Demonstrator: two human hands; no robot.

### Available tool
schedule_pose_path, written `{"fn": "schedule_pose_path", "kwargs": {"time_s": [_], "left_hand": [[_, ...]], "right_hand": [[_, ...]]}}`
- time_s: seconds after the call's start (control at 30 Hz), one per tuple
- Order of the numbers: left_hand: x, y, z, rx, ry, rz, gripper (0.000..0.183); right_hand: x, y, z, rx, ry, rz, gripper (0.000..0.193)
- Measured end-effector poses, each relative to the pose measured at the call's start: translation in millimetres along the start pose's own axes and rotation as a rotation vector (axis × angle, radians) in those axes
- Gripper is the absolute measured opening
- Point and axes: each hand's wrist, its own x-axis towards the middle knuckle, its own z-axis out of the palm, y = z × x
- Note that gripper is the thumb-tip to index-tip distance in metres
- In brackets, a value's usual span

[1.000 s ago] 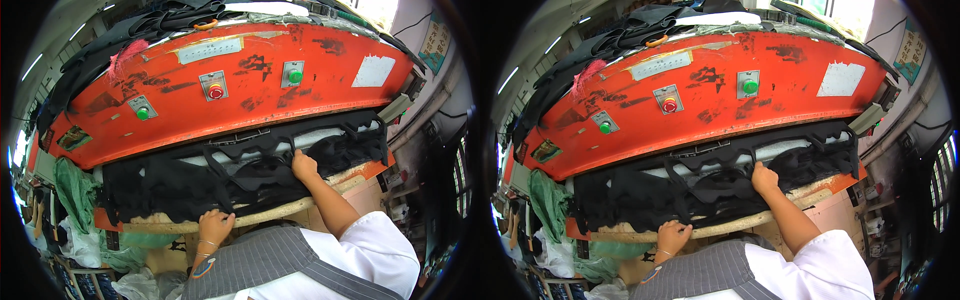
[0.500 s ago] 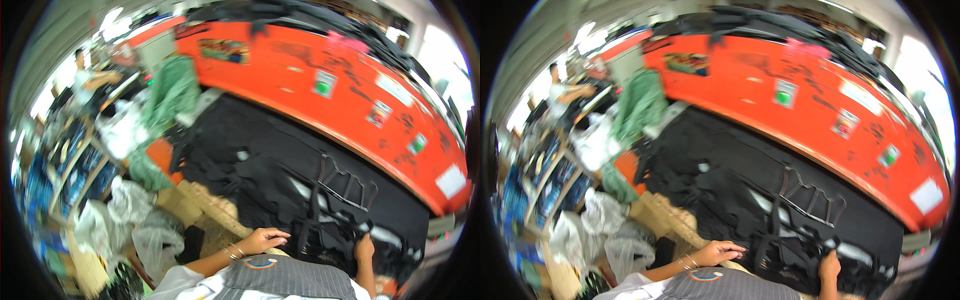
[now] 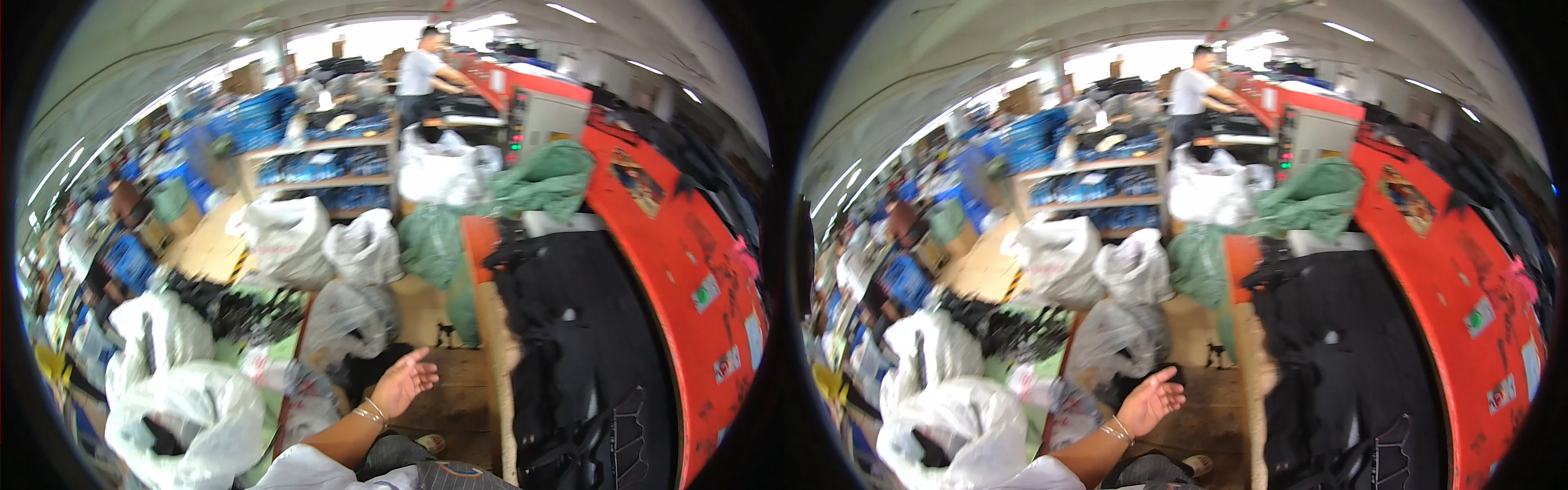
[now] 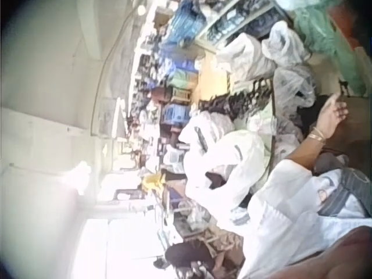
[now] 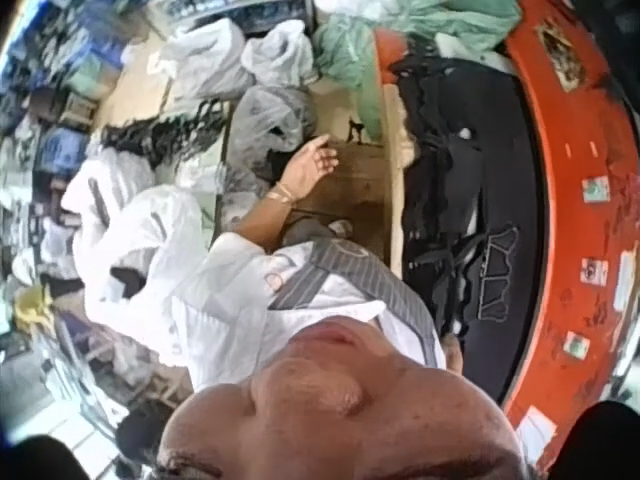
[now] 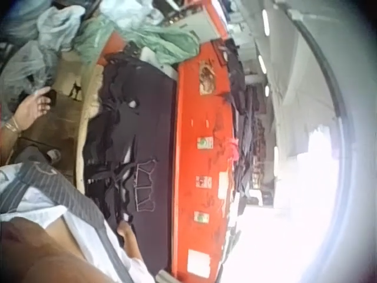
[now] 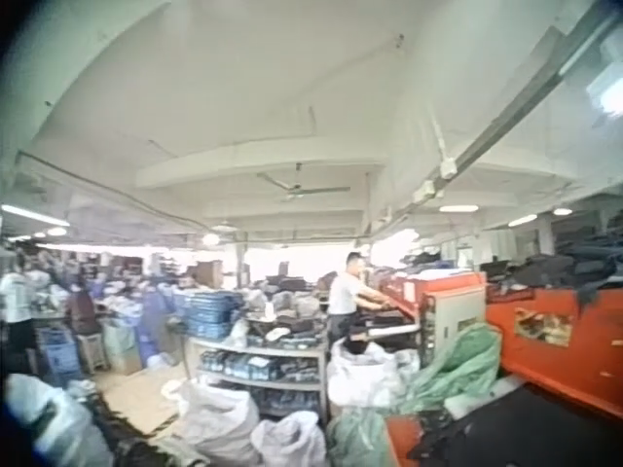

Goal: Use a clicker press and metal dies to cut shoe components from a sheet of fabric.

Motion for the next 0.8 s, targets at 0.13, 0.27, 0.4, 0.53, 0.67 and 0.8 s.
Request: {"fn": "schedule_pose_path", "kwargs": {"time_s": [0.13,0.27,0.4,0.53,0.67,0.8], "left_hand": [[-79,35,-36,-0.004,0.331,0.167,0.049],[-182,67,-65,-0.001,0.465,0.359,0.058],[-289,86,-80,-0.041,0.616,0.519,0.053],[-377,106,-94,-0.151,0.874,0.895,0.042],[-449,142,-113,-0.08,1.081,1.288,0.04],[-485,157,-99,-0.254,1.073,1.545,0.044]], "right_hand": [[68,-7,-3,-0.125,0.022,-0.146,0.027],[137,-44,-40,-0.287,0.096,-0.331,0.027],[152,-90,-36,-0.361,0.129,-0.45,0.027],[154,-113,-46,-0.414,0.178,-0.501,0.028],[139,-114,-62,-0.461,0.225,-0.493,0.028],[85,-38,-78,-0.532,0.235,-0.385,0.029]]}}
